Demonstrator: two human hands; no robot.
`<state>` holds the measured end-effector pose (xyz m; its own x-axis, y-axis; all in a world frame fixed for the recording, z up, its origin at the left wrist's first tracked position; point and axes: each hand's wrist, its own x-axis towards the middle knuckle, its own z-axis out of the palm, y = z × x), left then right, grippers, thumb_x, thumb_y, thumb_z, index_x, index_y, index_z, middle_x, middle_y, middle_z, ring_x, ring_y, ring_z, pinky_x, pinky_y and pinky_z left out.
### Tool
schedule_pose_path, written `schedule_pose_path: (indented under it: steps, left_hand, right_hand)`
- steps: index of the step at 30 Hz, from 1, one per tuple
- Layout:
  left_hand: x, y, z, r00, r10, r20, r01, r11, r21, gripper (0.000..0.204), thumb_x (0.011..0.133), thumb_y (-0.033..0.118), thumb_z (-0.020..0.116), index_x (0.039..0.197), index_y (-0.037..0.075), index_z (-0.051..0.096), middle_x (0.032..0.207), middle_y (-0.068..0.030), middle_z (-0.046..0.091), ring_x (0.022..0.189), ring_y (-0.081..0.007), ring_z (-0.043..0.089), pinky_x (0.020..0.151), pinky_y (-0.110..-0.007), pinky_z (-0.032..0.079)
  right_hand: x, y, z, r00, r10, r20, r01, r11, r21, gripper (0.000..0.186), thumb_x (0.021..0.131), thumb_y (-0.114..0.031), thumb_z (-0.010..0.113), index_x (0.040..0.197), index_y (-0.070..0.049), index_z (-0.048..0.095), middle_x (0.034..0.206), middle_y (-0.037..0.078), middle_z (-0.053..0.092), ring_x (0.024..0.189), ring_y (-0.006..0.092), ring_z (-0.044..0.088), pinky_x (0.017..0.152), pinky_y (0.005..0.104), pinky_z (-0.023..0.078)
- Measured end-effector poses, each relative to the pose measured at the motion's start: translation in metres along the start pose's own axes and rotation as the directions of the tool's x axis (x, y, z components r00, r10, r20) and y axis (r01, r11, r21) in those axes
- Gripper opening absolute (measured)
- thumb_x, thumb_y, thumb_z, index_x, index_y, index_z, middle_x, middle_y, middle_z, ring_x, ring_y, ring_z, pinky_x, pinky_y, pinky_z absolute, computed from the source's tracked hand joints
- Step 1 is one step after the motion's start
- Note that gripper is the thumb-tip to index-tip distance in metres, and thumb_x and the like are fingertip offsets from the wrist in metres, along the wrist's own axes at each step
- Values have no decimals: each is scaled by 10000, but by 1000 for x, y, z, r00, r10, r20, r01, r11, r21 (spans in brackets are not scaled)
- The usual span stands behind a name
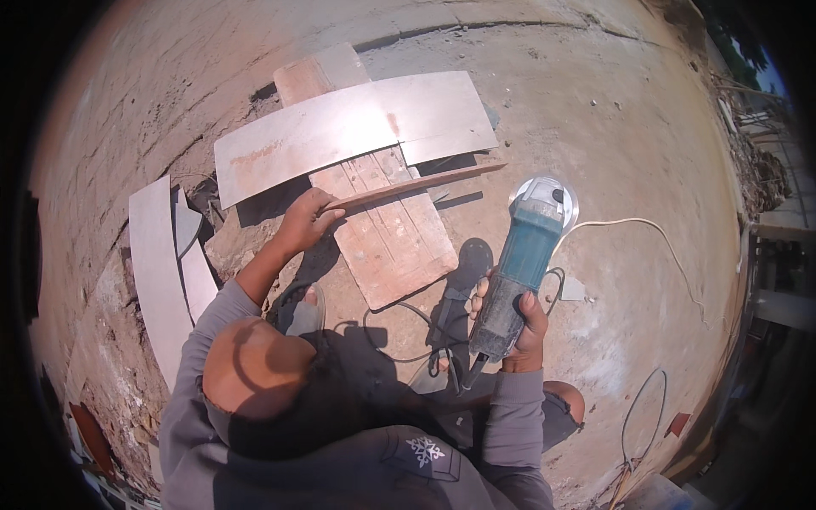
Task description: The person uses an angle grinder to cut and shape ceramic tiles while working on the ground.
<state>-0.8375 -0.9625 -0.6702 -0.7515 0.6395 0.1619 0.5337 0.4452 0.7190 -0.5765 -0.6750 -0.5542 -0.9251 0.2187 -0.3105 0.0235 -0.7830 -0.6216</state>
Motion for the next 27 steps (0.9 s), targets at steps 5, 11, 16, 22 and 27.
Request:
schedule_pose_path:
  steps: [5,11,16,22,27]
  left_hand:
    - [-13,-10,10,988,-127,-88,105,969,-225,226,768,181,801,861,20,672,779,-102,587,722,-259,572,666,-356,457]
    - [-25,-16,25,959,-182,-218,101,936,-338,259,725,139,839,826,0,644,802,-83,557,724,-223,548,657,-338,448]
    - [-28,-23,26,953,-210,-220,137,942,-307,242,749,154,834,860,13,674,808,-63,572,746,-189,569,670,-313,455]
    - [-27,-28,27,959,-193,-208,112,931,-348,227,745,136,821,866,11,674,812,-64,567,747,-190,569,669,-311,449]
    - [-29,-33,32,948,-194,-251,82,915,-396,174,715,10,737,874,-1,668,834,-97,576,777,-247,589,712,-326,472]
  right_hand:
    - [15,53,23,988,103,114,-124,973,194,820,770,-448,767,1286,92,428,1024,218,589,870,320,659,728,413,598]
    - [30,95,50,935,281,215,-327,919,219,835,743,-486,780,1260,88,465,986,208,594,838,301,650,703,378,586]
    - [35,116,58,885,414,212,-451,875,175,848,718,-504,783,1262,71,477,982,185,605,817,276,649,705,362,574]
    - [43,130,57,835,482,266,-525,842,122,805,757,-464,762,1274,78,468,1009,196,612,833,279,655,747,373,569]
    - [47,142,59,818,504,278,-547,831,101,797,782,-462,744,1279,91,458,1009,205,613,838,285,660,741,377,572]
